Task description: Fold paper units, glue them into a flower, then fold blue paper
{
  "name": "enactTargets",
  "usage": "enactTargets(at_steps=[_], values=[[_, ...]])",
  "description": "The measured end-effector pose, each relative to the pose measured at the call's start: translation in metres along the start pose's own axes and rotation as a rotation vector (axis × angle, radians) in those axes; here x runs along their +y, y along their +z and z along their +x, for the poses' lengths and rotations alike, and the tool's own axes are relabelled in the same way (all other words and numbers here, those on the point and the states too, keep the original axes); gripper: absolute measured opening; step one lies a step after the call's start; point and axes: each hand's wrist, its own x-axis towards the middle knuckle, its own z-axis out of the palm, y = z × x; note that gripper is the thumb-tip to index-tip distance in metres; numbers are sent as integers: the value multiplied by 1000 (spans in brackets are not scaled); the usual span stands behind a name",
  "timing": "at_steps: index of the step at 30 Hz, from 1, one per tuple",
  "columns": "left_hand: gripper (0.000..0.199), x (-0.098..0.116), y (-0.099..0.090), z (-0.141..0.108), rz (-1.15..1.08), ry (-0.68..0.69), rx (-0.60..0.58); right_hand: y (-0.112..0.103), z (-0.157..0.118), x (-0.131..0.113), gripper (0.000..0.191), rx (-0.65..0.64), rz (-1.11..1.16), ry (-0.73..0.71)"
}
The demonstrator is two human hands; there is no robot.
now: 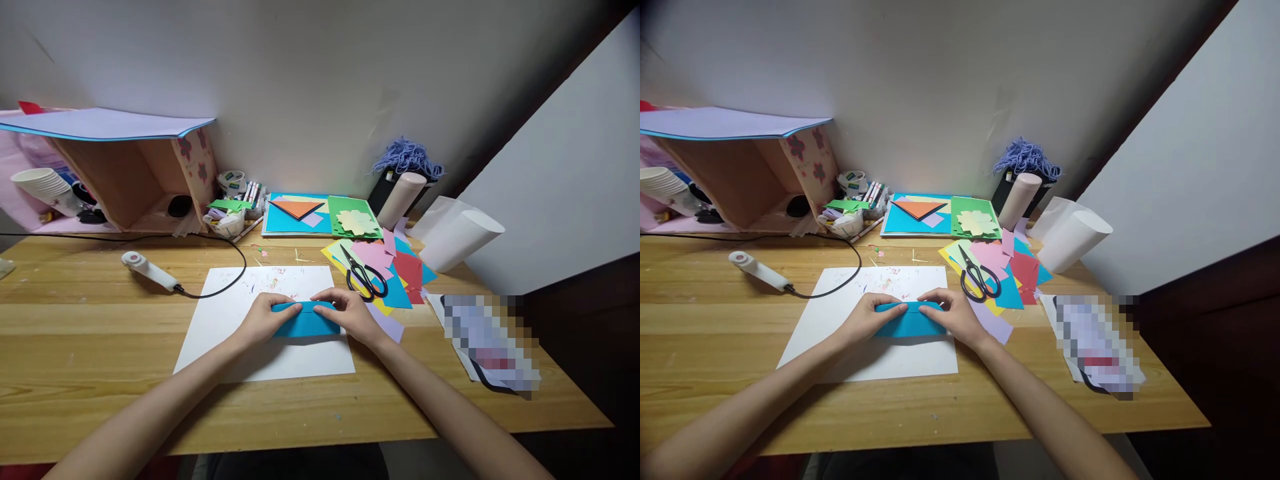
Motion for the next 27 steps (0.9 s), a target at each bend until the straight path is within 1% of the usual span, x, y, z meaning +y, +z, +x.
enactTargets(at_steps=[3, 7, 9, 12, 18, 24, 27], values=[[38, -1, -2, 1, -20, -30, 25, -2, -1, -2, 26, -43, 10, -21], [38, -2, -5, 3, -89, -63, -30, -5, -2, -3, 30, -52, 6, -55], [37, -1, -6, 3, -133, -44, -64, -6, -1, -2, 30, -41, -17, -71], [36, 3, -7, 2, -160, 7, -77, -6, -1, 0, 28, -24, -59, -108], [35, 4, -5, 2, -129, -2, -87, -4, -2, -1, 21, 8, -142, -191], [30, 2, -2, 1, -93, 23, -107, 1, -5, -2, 16, 18, -343, -385], [27, 3, -2, 1, -50, 55, -116, 2, -5, 1, 12, 29, -379, -402]])
